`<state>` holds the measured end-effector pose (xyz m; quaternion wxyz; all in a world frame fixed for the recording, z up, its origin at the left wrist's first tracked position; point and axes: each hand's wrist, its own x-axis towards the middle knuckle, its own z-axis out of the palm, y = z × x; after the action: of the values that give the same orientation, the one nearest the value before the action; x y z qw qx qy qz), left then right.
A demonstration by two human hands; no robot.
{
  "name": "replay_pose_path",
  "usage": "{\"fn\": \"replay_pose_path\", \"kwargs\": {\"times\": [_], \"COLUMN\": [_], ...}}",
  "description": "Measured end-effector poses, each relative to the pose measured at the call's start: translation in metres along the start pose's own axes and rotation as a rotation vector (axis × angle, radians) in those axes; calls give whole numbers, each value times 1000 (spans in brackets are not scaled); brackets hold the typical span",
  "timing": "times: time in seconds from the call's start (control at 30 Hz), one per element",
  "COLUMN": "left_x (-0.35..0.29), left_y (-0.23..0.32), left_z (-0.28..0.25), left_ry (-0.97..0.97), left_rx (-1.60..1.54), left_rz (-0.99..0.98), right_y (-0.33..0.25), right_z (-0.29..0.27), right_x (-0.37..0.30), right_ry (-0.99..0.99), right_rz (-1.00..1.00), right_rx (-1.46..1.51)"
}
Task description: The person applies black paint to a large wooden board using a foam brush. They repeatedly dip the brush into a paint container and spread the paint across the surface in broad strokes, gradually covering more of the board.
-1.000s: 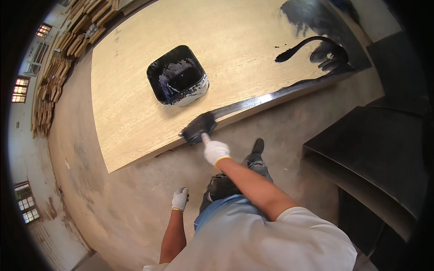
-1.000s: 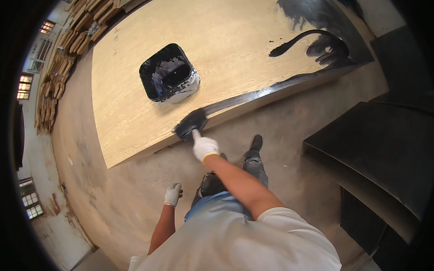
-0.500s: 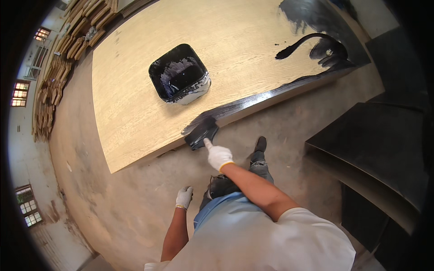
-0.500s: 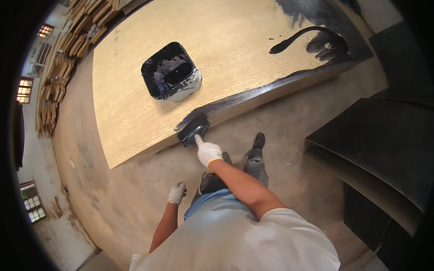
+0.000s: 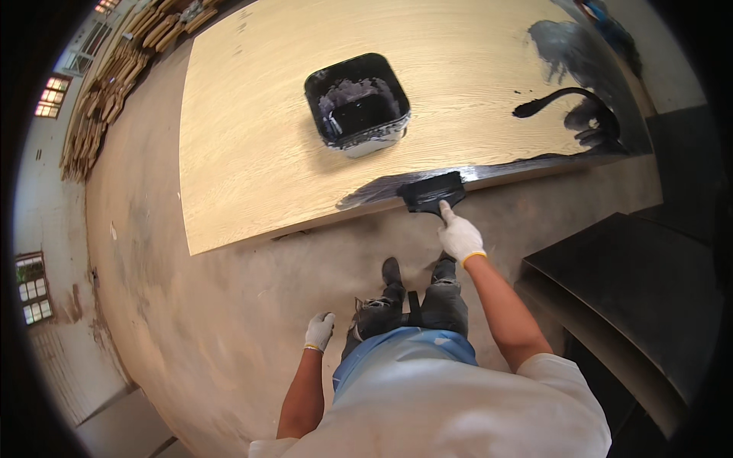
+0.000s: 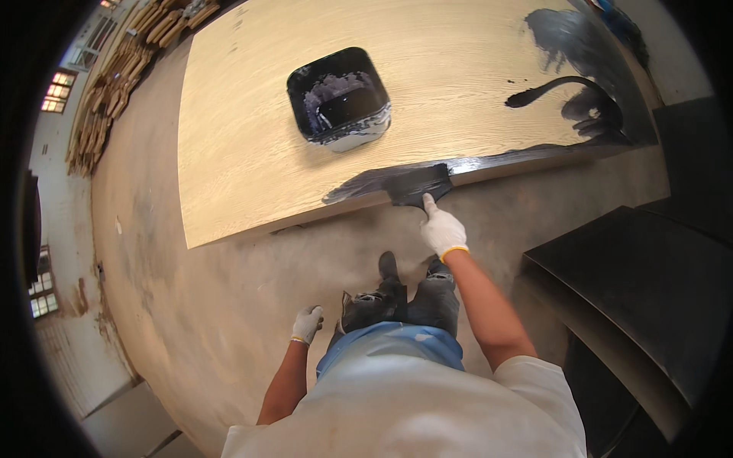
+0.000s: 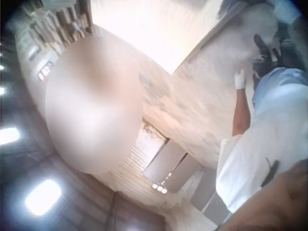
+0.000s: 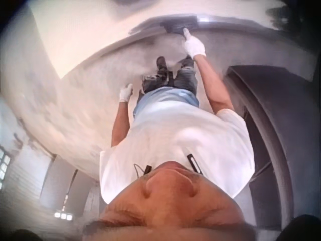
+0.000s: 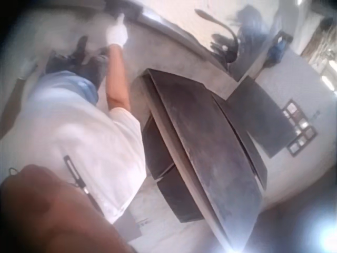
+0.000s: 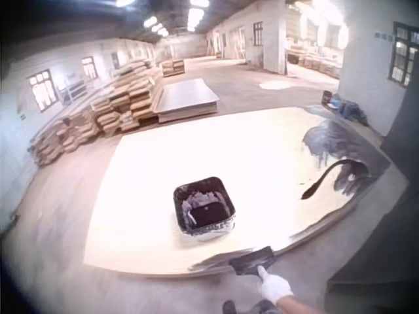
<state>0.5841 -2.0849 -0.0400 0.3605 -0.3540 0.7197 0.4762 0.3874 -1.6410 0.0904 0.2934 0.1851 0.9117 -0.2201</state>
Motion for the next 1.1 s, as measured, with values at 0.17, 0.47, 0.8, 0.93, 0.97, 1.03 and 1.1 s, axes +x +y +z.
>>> {"fn": "replay_pose_path", "kwargs": {"times": [0.17,0.47,0.8,0.93,0.97,1.03,1.1], "left_x": [-28,-60,-29,-24,-23,-26,-27], "left_y": [-30,-45,-25,9,16,33,66], "left_z": [-5,-4,34,46,47,59,87], "left_ry": [79,110,36,51,43,50,69], "left_rx": [-95,-256,-146,-148,-141,-111,-79], "left_rz": [-52,-103,-72,-42,-42,-31,10], "right_y": [-102,-217,63,119,116,100,102], "right_z": [81,149,-23,-102,-111,-118,-80], "right_x": [-4,11,35,39,39,39,60], "right_ry": [-189,-304,26,-142,-163,-198,-61], "right_rz": [-118,-328,-13,124,117,121,-61], "right_rx": [-54,22,25,216,269,380,209]}}
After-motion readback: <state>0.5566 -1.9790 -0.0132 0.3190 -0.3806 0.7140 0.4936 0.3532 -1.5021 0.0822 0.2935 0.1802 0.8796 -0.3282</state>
